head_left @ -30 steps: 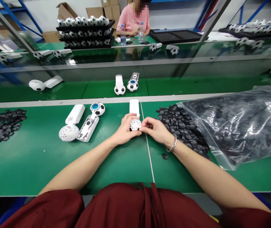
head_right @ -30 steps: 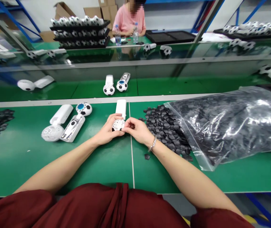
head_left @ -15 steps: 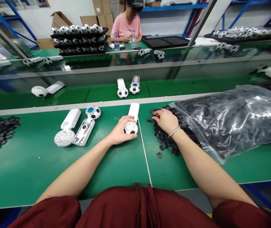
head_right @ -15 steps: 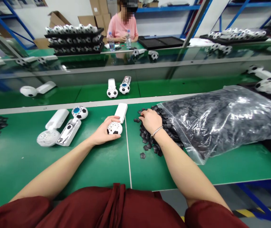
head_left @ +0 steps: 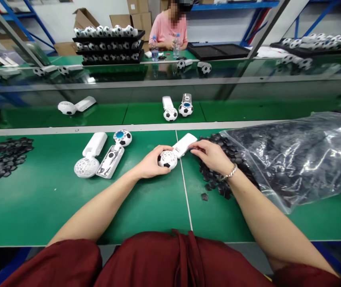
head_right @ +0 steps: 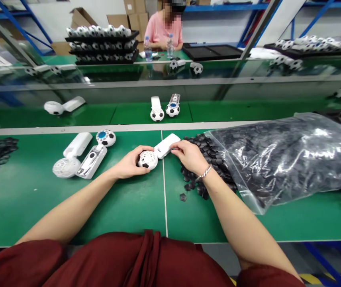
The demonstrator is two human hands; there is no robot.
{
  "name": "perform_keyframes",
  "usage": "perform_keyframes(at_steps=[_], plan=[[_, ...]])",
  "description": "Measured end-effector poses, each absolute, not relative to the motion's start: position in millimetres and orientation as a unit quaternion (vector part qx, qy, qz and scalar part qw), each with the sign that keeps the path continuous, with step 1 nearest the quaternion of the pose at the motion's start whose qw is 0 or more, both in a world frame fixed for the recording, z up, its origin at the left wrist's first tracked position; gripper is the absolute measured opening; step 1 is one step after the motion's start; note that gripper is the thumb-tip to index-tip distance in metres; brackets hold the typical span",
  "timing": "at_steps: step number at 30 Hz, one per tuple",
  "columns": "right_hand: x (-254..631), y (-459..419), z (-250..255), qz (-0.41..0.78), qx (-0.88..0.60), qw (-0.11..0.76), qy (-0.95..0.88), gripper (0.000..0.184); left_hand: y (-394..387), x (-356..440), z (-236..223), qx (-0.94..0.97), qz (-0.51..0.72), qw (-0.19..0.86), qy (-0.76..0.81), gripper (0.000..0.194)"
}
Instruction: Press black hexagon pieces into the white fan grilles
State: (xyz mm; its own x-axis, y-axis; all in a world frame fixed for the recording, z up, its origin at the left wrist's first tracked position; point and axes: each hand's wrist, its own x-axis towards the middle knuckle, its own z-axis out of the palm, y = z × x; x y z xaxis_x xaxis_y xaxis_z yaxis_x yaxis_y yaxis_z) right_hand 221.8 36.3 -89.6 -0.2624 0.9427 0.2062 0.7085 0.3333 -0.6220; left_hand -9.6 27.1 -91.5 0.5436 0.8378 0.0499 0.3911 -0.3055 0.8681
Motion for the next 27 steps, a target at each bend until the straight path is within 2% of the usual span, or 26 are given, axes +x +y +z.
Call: perform_keyframes(at_steps=[3,7,12,20,27], plan=[[207.3,22.2,-82.4,0.284,-0.481,0.315,-0.767,0.012,26.7,-10.5,-90.7,0.770,0.255,0.429,0.399,0.057],[195.1,11.8,-84.1,0.370,-0.456,0.304,-0.750,0.010,25.0,-9.0,-93.4,0.774,0.259,0.409,0.408,0.056],[194.4,13.7,-88.9,0.322,-0.419,0.306,-0.792,0.018,24.7,-8.3,-95.0,0.785,0.262,0.391,0.404,0.056],[197.2,14.4,-89.6,0.305,-0.425,0.308,-0.794,0.011,23.6,-5.9,-93.6,0.775,0.261,0.391,0.423,0.055],[194.9,17.3,-94.8,0.364,-0.415,0.307,-0.775,0.013,19.2,1.6,-96.1,0.743,0.293,0.390,0.457,0.052]])
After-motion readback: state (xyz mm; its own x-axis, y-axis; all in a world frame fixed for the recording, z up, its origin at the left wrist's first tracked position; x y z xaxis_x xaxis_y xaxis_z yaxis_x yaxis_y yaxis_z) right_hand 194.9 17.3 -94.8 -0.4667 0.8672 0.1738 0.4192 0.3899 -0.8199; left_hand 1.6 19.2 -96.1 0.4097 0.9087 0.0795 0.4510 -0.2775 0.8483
